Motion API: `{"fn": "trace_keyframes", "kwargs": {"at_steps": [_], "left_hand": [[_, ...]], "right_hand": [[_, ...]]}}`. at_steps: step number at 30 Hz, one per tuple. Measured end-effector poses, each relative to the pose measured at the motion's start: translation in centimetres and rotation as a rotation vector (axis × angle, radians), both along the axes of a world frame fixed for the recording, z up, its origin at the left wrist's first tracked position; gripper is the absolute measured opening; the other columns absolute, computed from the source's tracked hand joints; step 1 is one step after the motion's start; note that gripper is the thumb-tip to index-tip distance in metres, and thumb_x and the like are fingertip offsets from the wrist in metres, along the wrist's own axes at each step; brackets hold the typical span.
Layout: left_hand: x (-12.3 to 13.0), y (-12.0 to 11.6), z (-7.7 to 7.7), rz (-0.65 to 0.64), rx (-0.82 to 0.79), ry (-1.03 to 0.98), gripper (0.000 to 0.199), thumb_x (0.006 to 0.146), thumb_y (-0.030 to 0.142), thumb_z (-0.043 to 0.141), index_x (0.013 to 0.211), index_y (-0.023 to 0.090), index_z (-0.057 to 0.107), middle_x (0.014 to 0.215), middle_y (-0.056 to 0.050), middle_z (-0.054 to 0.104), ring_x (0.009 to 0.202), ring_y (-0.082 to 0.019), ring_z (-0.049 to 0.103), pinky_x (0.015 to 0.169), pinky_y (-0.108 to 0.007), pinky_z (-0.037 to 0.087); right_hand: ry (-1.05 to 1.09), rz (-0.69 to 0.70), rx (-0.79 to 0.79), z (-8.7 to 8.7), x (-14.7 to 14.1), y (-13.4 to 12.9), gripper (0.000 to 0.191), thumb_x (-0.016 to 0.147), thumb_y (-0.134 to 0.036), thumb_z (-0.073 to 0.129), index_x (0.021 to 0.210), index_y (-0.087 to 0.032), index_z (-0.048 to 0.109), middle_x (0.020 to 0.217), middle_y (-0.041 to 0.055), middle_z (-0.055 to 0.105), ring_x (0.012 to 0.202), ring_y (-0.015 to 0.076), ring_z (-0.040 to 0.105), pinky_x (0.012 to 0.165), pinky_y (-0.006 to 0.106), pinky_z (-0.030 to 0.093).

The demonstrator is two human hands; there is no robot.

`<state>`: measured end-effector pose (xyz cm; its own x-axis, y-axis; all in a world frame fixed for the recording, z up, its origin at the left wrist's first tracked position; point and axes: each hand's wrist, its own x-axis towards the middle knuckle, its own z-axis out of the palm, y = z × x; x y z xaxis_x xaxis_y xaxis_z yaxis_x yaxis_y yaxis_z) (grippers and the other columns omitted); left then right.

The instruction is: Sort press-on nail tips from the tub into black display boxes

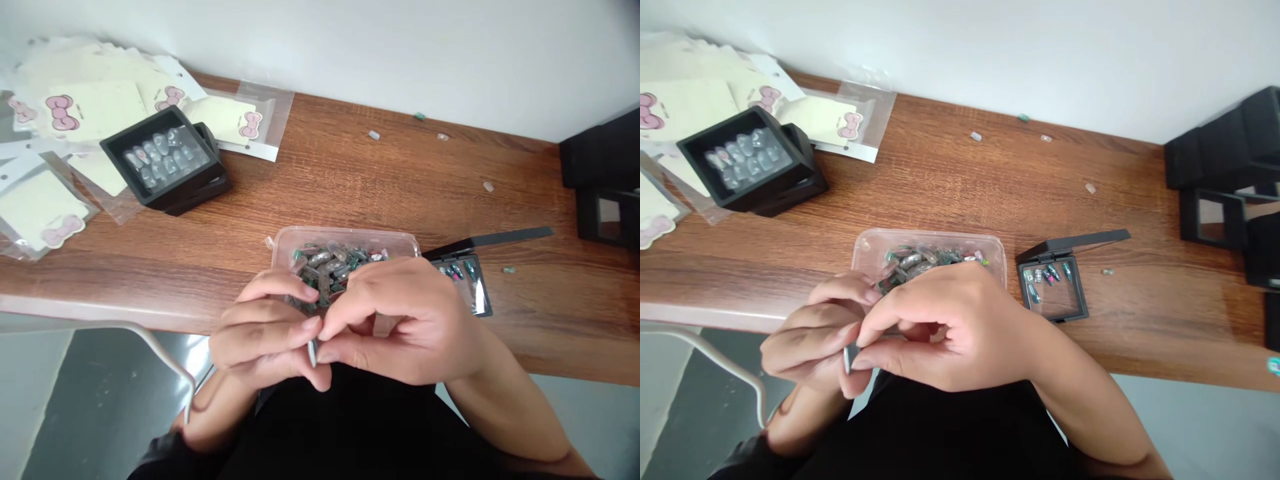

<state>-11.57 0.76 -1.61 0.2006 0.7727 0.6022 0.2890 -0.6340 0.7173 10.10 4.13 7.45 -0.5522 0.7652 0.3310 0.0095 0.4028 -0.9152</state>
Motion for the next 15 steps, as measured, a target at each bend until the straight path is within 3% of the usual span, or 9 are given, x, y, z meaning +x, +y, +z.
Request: {"fn": "trace_keyframes", "kwargs": {"at_steps": [4, 9, 12, 15], "left_hand": [[0.7, 0.7, 1.2, -0.058, 0.135, -0.103, 0.052, 0.092, 0.057, 0.070, 0.141, 0.041, 0.061, 0.057, 0.007, 0.068, 0.080, -0.020, 0.076, 0.072, -0.037, 0.064], [1.0, 1.1, 1.6, -0.127, 0.139, -0.144, 0.052, 0.092, 0.050, 0.074, 0.141, 0.034, 0.063, 0.072, 0.006, 0.076, 0.077, -0.016, 0.075, 0.080, -0.034, 0.067], [1.1, 0.9, 1.5, -0.089, 0.098, -0.116, 0.050, 0.091, 0.052, 0.074, 0.138, 0.041, 0.064, 0.073, 0.006, 0.076, 0.093, -0.020, 0.078, 0.084, -0.039, 0.066], [1.0, 0.6, 1.2, -0.069, 0.086, -0.113, 0.050, 0.091, 0.053, 0.072, 0.139, 0.039, 0.064, 0.066, 0.006, 0.073, 0.100, -0.021, 0.078, 0.087, -0.039, 0.064]], "right_hand": [[0.048, 0.004, 0.054, -0.2, -0.1, 0.1, 0.003, 0.092, -0.016, 0.076, 0.094, -0.016, 0.075, 0.070, -0.0032, 0.072, 0.062, 0.0052, 0.061, 0.065, 0.017, 0.053], [0.022, -0.011, 0.149, -0.4, -0.1, 0.3, 0.005, 0.093, -0.016, 0.074, 0.097, -0.014, 0.076, 0.076, 0.0006, 0.076, 0.067, 0.0079, 0.067, 0.067, 0.020, 0.056], [-0.002, -0.027, 0.169, -0.3, 0.1, 0.2, 0.002, 0.092, -0.018, 0.076, 0.094, -0.017, 0.076, 0.077, -0.0006, 0.077, 0.069, 0.0083, 0.069, 0.067, 0.020, 0.057], [-0.025, -0.034, 0.111, -0.1, 0.1, 0.2, 0.003, 0.091, -0.018, 0.077, 0.092, -0.019, 0.075, 0.076, -0.0034, 0.076, 0.067, 0.0063, 0.068, 0.067, 0.018, 0.056]]}}
